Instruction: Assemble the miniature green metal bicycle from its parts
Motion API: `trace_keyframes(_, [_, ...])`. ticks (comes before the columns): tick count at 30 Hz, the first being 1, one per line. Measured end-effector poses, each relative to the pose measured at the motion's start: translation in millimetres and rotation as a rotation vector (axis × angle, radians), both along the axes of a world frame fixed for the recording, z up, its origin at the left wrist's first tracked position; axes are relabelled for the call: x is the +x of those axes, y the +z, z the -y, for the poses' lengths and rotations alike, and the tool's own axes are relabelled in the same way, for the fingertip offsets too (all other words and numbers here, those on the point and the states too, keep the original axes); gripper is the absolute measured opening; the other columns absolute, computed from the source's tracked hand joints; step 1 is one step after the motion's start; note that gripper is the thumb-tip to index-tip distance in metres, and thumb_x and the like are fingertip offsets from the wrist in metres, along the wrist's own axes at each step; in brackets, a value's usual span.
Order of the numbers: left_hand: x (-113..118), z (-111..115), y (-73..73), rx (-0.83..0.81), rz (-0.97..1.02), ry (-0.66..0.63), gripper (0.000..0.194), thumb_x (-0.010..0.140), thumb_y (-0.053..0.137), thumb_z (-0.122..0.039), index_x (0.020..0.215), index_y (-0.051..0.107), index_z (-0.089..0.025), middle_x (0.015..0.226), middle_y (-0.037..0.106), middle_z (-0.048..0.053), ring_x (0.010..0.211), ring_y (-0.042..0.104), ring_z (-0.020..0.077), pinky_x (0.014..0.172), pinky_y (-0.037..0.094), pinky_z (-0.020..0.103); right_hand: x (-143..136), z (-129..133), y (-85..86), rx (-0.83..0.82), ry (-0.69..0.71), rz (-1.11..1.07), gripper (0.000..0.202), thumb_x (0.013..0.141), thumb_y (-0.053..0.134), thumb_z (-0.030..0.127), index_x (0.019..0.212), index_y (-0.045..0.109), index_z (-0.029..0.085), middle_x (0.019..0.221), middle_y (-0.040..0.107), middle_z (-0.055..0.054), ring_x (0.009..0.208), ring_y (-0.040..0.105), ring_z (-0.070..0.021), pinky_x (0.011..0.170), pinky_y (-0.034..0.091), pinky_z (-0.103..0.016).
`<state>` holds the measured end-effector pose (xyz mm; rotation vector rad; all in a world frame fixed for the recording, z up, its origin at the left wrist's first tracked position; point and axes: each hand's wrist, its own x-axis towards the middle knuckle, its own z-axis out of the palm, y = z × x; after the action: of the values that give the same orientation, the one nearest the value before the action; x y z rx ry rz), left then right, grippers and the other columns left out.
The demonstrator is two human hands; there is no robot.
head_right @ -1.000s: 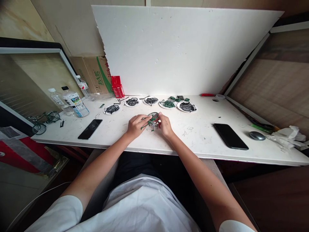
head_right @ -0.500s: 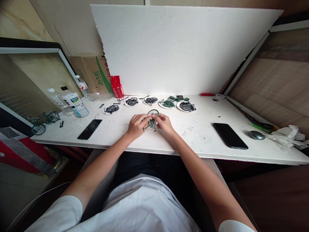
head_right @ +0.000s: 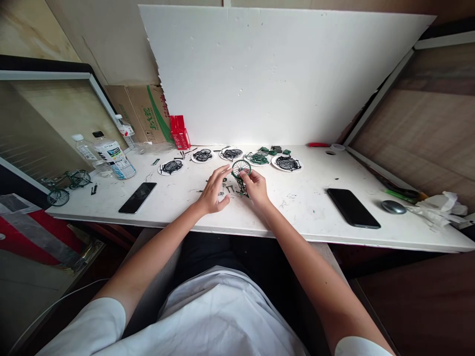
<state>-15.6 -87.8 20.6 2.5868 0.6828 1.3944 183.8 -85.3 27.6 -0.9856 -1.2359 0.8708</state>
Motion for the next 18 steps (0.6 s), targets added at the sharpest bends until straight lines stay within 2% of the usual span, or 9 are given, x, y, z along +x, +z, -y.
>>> trace_keyframes(3, [1.6,-7.9,-5.0,-0.135,0.208,0.065,0.065,0.103,0.059,-0.044,0.162,0.043,-0.023,0.162,0.048,0.02,0.153,0.047,0.0338,0.124,0.042,0.05,-1.3,0.3,-2.2,0.113,0.008,0.106,0.043,0.093,0.072,0.062,0.096,0.076,0.02,0.093,0.073,-0.005,0.081,0.059,-0.0195,0.067,0.047,-0.031])
trace_keyframes(5, [2.4,-11.4,-5.9,-0.231,0.307,0.089,0.059,0.104,0.06,-0.05,0.157,0.051,-0.025,0.157,0.053,0.019,0.148,0.052,0.0312,0.12,0.047,0.047,-2.3,1.4,-3.2,0.179,0.022,0.193,0.043,0.097,0.069,0.063,0.101,0.077,0.021,0.098,0.076,-0.007,0.088,0.063,-0.0224,0.075,0.05,-0.034])
trace_keyframes(8, [3.3,-11.8,-2.6,-0.317,0.359,0.049,0.055,0.102,0.067,-0.051,0.15,0.059,-0.025,0.153,0.061,0.016,0.144,0.057,0.0302,0.119,0.047,0.047,-2.6,3.1,-3.8,0.298,-0.012,0.345,0.041,0.101,0.065,0.063,0.104,0.077,0.024,0.099,0.075,-0.007,0.092,0.061,-0.0247,0.081,0.051,-0.039])
trace_keyframes(12, [5.2,-8.8,2.9,-0.455,0.421,-0.035,0.05,0.099,0.072,-0.051,0.14,0.068,-0.023,0.141,0.072,0.014,0.134,0.067,0.0301,0.119,0.048,0.044,-2.0,5.3,-2.9,0.417,-0.046,0.477,0.041,0.104,0.061,0.063,0.096,0.073,0.025,0.089,0.069,-0.007,0.089,0.058,-0.0257,0.081,0.052,-0.042])
trace_keyframes(15, [7.4,-8.1,3.7,-0.538,0.478,-0.098,0.053,0.097,0.075,-0.052,0.139,0.068,-0.02,0.137,0.075,0.014,0.129,0.071,0.0302,0.113,0.053,0.041,-2.4,6.5,-3.4,0.448,-0.022,0.457,0.04,0.105,0.061,0.06,0.126,0.066,0.026,0.101,0.069,-0.008,0.09,0.062,-0.0254,0.081,0.055,-0.043])
trace_keyframes(18, [9.2,-8.4,3.0,-0.593,0.486,-0.137,0.051,0.096,0.077,-0.053,0.133,0.072,-0.017,0.131,0.078,0.015,0.12,0.075,0.0296,0.105,0.057,0.039,-2.3,6.1,-6.0,0.482,-0.027,0.45,0.053,0.107,0.061,0.053,0.15,0.047,0.026,0.103,0.066,-0.007,0.089,0.064,-0.0246,0.082,0.056,-0.044])
